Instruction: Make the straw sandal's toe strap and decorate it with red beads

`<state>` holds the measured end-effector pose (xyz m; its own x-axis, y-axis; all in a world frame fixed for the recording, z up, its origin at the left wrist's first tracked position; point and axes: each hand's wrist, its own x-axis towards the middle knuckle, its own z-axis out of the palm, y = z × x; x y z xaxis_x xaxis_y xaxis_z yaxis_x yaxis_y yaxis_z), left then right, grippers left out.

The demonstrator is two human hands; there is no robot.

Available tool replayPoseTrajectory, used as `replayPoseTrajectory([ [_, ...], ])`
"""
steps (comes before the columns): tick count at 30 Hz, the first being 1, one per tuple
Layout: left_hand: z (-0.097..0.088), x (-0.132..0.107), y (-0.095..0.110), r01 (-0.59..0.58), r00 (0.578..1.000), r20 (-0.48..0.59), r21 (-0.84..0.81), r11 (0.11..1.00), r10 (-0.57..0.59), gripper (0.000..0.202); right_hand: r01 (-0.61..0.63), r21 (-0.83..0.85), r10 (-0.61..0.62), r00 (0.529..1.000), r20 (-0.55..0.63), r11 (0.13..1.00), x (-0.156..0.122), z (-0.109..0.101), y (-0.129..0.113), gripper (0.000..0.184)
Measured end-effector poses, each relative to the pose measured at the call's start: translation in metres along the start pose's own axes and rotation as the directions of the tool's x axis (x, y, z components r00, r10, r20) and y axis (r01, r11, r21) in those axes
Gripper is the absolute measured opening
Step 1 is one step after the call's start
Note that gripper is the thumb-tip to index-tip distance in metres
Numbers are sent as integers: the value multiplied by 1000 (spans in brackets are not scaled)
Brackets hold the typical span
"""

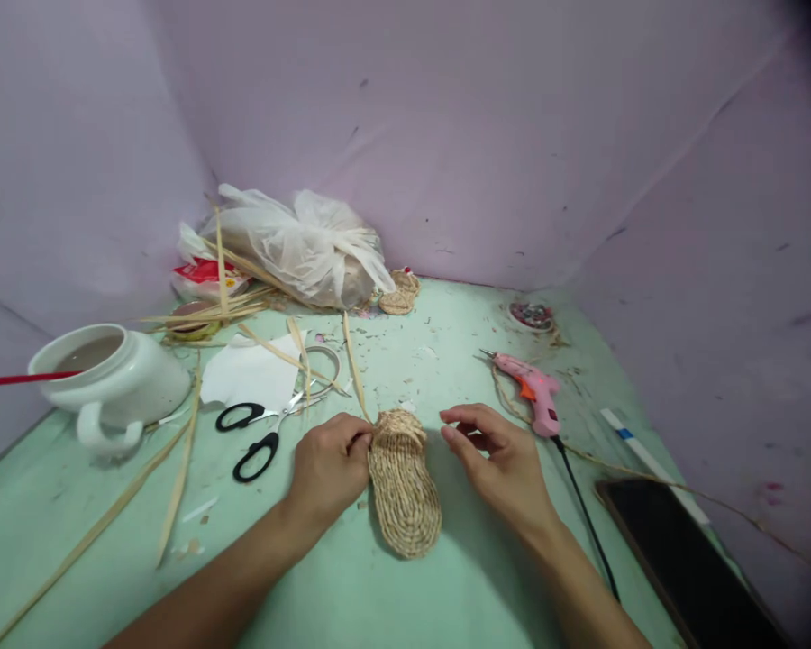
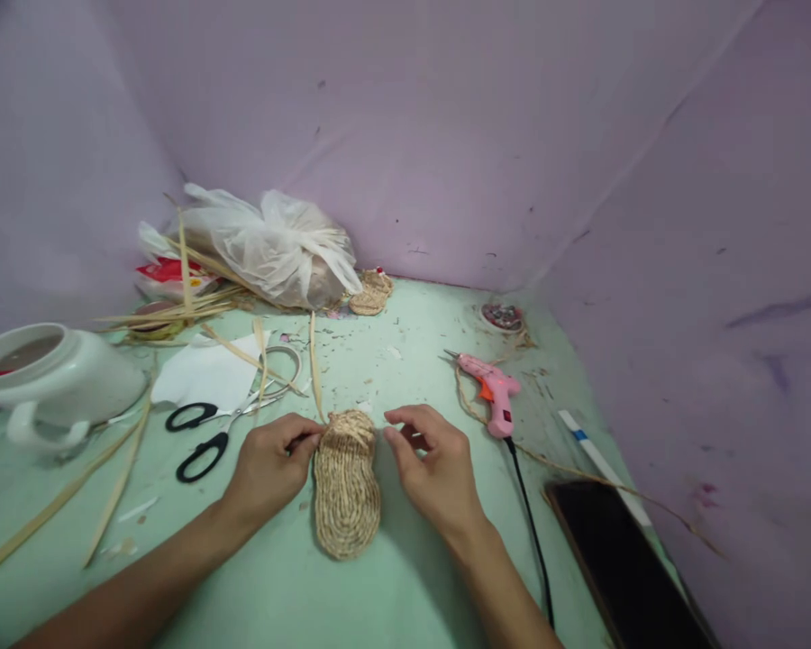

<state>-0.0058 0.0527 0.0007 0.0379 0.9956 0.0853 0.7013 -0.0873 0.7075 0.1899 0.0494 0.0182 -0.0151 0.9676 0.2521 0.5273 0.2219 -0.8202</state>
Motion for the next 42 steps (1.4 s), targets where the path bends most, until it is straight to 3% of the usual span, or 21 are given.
replayPoseTrajectory([
  [4,1,0,0,28,1000,0,19,999,-28,15,-86,-29,88,993,83,996,1,-4,4,13],
  [9,2,2,-1,45,999,-9,32,998,-45,14,-111,-29,114,979,168,993,0,6,5,13],
  [23,3,3,-3,99,995,16,-5,995,-99,16,-97,-109,113,982,150,989,-1,14,5,16],
  [31,0,4,-2,142,987,71,37,989,-145,16,-185,-40,189,950,249,982,2,5,8,14],
  [35,-1,4,-2,141,986,80,33,989,-144,16,-218,-41,222,946,236,975,3,-1,10,15],
  [39,0,5,-5,145,987,73,10,989,-145,17,-249,-65,257,952,169,966,4,-7,8,20],
  [42,1,5,-7,138,988,75,-12,990,-137,17,-250,-71,258,953,158,966,4,-7,6,43],
])
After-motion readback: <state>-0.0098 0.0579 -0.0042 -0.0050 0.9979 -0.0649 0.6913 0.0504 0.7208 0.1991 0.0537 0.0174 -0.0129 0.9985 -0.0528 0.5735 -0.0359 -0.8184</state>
